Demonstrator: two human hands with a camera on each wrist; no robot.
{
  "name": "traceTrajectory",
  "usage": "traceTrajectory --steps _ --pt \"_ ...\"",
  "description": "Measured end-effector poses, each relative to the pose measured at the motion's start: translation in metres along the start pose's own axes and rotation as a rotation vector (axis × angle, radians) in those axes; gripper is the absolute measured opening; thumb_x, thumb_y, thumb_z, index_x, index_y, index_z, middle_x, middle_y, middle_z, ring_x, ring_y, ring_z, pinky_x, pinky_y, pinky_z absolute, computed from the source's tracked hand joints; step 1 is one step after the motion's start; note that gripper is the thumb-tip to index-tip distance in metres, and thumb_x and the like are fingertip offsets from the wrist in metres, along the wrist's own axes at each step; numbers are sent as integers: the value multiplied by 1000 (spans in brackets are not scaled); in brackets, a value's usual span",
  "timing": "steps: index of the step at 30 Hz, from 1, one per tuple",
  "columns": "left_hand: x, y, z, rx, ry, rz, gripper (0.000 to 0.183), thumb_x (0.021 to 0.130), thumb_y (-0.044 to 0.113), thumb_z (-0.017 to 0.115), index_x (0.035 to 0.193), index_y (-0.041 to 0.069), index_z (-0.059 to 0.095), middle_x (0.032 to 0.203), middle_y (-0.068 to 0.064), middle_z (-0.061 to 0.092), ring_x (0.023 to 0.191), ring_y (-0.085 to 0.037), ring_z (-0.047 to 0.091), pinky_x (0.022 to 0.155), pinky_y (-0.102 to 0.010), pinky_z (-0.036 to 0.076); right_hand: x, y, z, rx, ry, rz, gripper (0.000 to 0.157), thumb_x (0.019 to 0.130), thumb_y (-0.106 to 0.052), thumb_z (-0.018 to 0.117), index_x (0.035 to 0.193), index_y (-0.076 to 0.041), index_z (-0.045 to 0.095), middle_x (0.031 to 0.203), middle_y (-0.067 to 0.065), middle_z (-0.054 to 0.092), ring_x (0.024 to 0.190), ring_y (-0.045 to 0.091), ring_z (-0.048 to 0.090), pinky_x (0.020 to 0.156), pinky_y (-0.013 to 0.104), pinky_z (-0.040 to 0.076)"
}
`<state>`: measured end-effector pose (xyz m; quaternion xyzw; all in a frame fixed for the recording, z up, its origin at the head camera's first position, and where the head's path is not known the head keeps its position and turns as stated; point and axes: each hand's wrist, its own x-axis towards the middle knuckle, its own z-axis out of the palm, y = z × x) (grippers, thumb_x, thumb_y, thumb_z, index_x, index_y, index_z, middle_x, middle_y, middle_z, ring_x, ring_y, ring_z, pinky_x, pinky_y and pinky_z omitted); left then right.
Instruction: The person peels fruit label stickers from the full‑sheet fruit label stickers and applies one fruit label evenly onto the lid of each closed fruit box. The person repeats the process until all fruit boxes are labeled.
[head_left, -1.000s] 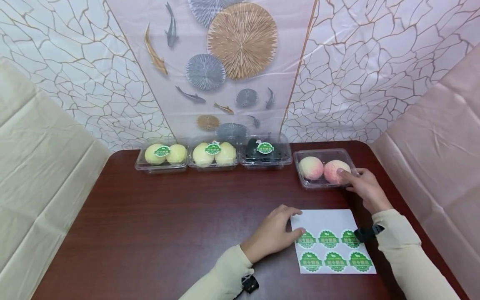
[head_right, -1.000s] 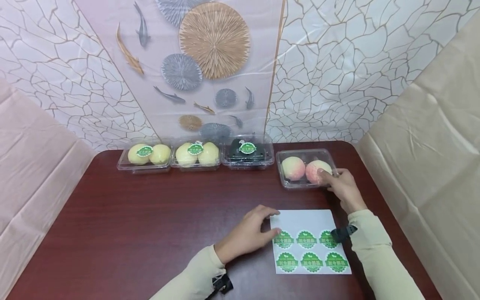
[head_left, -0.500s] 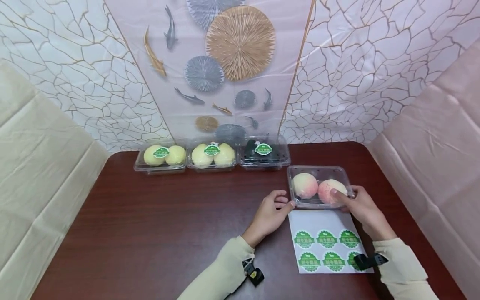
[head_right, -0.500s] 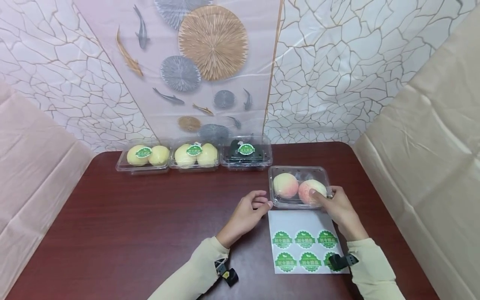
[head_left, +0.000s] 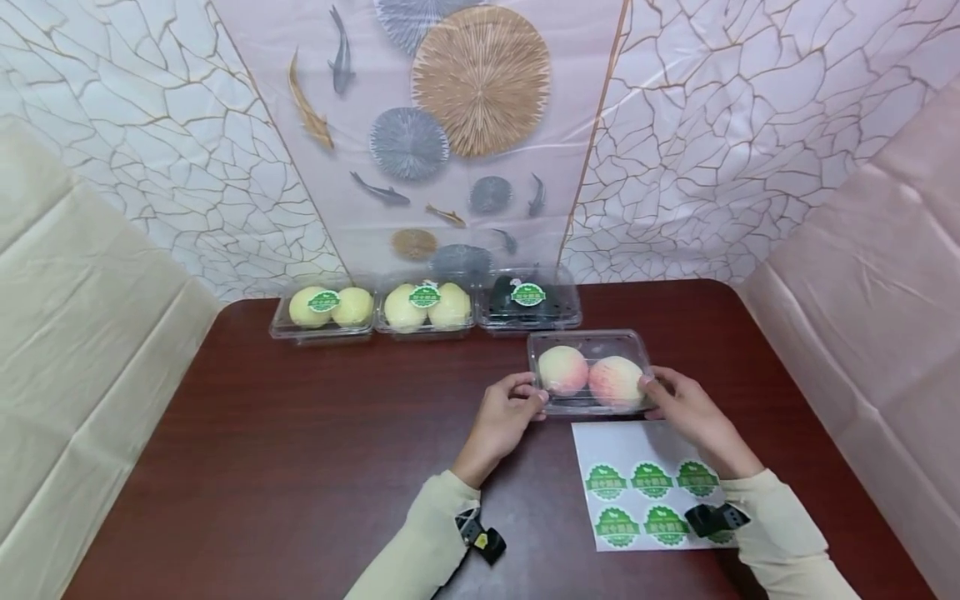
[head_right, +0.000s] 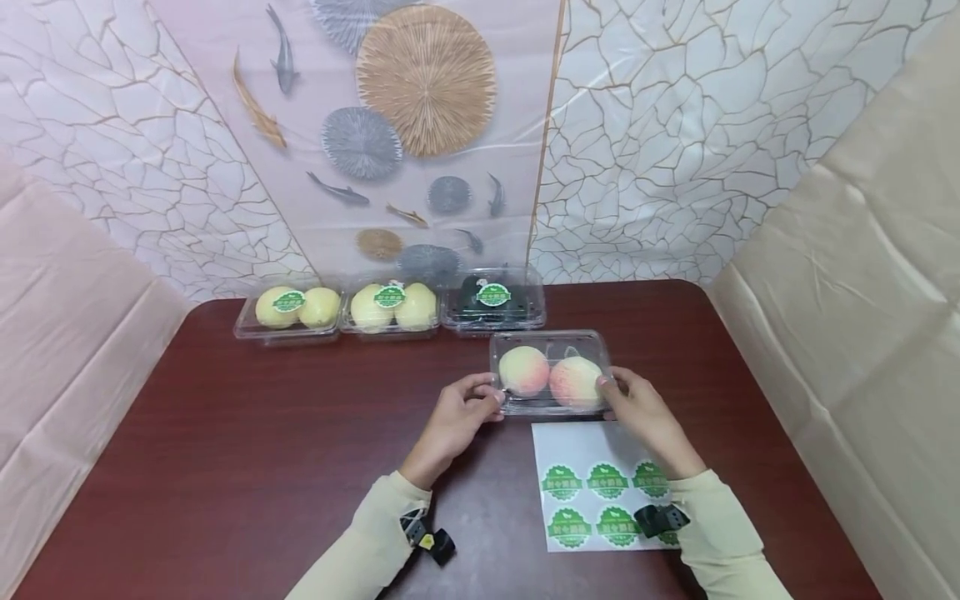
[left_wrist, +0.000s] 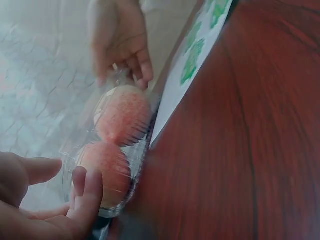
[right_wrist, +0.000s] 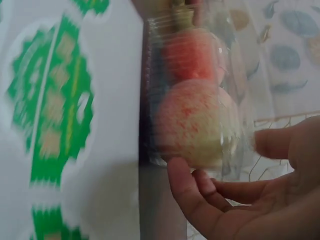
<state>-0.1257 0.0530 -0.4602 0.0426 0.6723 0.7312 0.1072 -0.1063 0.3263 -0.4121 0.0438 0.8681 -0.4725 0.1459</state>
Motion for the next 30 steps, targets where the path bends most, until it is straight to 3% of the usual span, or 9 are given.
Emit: traceTrajectory --steps 2,7,12,15,21,30 --pt "-2 1 -7 -22 2 -5 42 98 -4 67 137 -15 57 99 -13 68 80 -16 72 81 -34 63 -1 -4 3 14 -1 3 66 117 -32 37 159 16 22 148 40 45 114 45 68 103 58 52" --pt "-10 1 -20 -90 15 -20 46 95 -10 65 139 -16 54 100 -11 63 81 -13 69 79 -31 63 -2 -12 12 40 39 -25 58 116 -25 42 155 16 32 132 32 57 93 24 69 85 38 59" --pt "-20 3 -35 -174 64 -63 50 92 -15 59 142 -13 53 99 -9 58 81 -12 66 74 -28 63 -6 -26 31 87 82 -84 53 114 -19 50 151 17 38 120 26 61 82 19 66 73 29 59" --pt "-27 5 -46 -155 104 -56 51 91 -14 58 142 -12 54 98 -8 57 77 -11 66 73 -27 62 -8 -36 45 129 117 -110 51 111 -16 56 148 16 43 115 23 62 76 15 65 71 26 58" --pt "-42 5 -67 -105 170 -70 51 92 -11 58 143 -10 56 98 -9 59 72 -11 65 69 -28 62 -11 -47 67 223 116 -110 50 107 -16 65 145 12 48 110 16 62 72 13 66 71 27 57" --pt "-61 5 -90 -106 220 -87 53 92 -12 56 144 -8 56 96 -4 56 74 -9 63 71 -28 62 -16 -47 90 384 -24 -91 57 107 -13 64 153 10 39 115 14 57 90 10 64 86 31 60"
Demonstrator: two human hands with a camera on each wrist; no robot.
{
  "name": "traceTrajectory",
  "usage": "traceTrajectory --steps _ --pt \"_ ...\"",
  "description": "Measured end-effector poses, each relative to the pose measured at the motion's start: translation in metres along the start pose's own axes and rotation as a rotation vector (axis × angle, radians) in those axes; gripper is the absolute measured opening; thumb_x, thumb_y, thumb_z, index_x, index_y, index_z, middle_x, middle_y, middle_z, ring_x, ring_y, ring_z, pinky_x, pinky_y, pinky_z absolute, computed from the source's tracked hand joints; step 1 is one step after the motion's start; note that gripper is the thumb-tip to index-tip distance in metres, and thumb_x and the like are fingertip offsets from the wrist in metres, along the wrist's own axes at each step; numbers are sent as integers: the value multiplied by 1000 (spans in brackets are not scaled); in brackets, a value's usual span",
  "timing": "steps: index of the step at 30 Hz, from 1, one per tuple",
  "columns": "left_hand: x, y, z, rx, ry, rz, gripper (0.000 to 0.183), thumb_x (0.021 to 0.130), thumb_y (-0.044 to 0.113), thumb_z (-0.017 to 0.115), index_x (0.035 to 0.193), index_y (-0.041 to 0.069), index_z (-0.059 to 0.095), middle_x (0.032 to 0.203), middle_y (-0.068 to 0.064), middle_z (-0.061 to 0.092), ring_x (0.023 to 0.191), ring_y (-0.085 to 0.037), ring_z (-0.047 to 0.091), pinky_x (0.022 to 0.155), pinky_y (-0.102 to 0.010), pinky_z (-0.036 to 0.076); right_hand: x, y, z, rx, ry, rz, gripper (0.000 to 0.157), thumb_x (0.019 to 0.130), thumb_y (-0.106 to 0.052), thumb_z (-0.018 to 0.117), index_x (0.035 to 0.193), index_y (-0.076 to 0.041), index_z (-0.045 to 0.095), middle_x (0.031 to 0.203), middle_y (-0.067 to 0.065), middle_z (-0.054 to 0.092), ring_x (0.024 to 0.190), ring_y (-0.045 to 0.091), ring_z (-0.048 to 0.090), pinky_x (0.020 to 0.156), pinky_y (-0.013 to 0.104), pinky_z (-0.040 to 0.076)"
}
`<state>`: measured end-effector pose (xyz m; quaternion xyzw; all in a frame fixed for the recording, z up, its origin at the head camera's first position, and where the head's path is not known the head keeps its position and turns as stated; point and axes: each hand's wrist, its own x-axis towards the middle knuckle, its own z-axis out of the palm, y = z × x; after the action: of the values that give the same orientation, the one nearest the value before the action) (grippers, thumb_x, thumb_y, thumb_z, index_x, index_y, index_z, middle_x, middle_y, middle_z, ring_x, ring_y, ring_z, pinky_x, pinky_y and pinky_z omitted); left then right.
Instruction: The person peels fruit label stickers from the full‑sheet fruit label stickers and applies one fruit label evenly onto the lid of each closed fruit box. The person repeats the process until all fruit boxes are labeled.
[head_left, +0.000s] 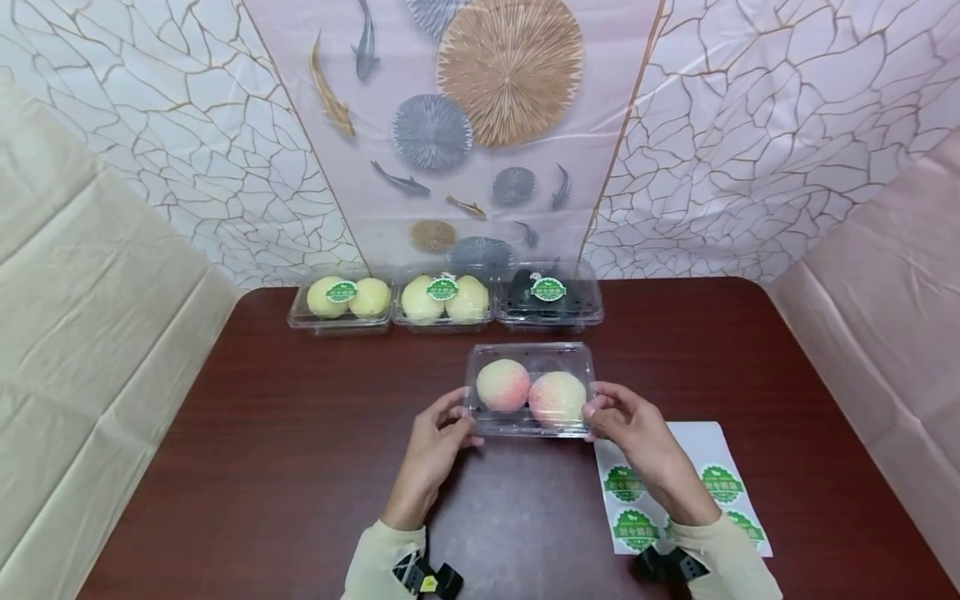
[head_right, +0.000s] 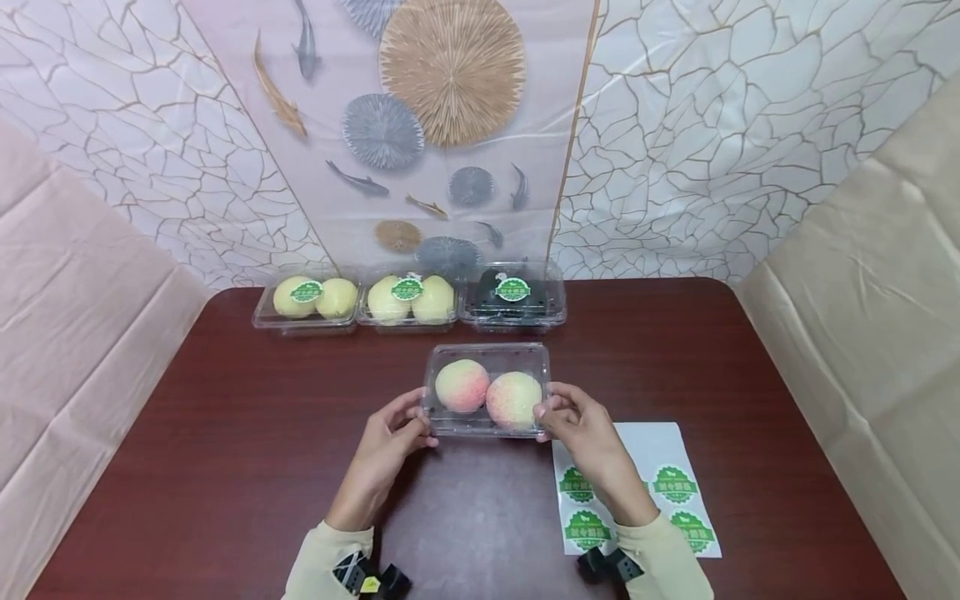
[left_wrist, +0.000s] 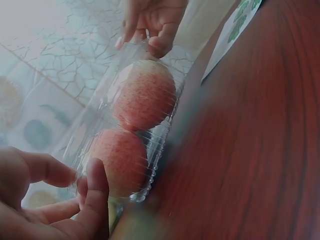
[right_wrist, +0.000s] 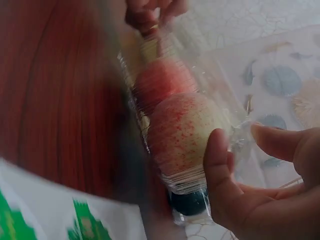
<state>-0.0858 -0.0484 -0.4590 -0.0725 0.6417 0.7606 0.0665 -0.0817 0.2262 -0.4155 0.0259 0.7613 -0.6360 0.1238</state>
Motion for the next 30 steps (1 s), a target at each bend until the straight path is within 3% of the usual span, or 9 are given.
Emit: traceTrajectory --steps 6,9,14,19,30 --pt "-7 3 -18 18 44 5 52 94 -12 54 146 -7 55 97 -7 59 82 -11 65 76 -28 62 2 6 12 57 -142 -16 64 105 0 56 161 9 24 113 17 53 94 17 67 87 35 61" --pt "-9 5 -24 47 48 7 52 96 -11 54 148 -4 55 97 -9 62 82 -12 66 78 -29 63 3 8 18 75 -165 -4 67 106 3 52 163 8 19 108 16 57 91 21 68 83 35 62" --pt "-14 8 -29 113 34 8 52 97 -8 56 149 -2 54 91 -14 67 75 -14 67 73 -30 63 3 13 26 102 -121 27 67 105 3 53 163 5 20 101 14 63 83 20 66 76 32 62" --pt "-18 8 -32 152 45 16 47 98 -6 61 145 -4 56 83 -9 68 68 -13 64 66 -27 61 1 16 35 149 -73 50 63 103 4 55 159 6 26 95 9 63 76 17 63 72 31 60" --pt "-23 5 -39 73 80 24 49 96 -13 57 144 -10 52 78 -8 65 67 -11 63 65 -26 61 0 15 52 225 -21 58 53 103 7 56 151 10 35 91 6 65 75 13 61 68 28 59"
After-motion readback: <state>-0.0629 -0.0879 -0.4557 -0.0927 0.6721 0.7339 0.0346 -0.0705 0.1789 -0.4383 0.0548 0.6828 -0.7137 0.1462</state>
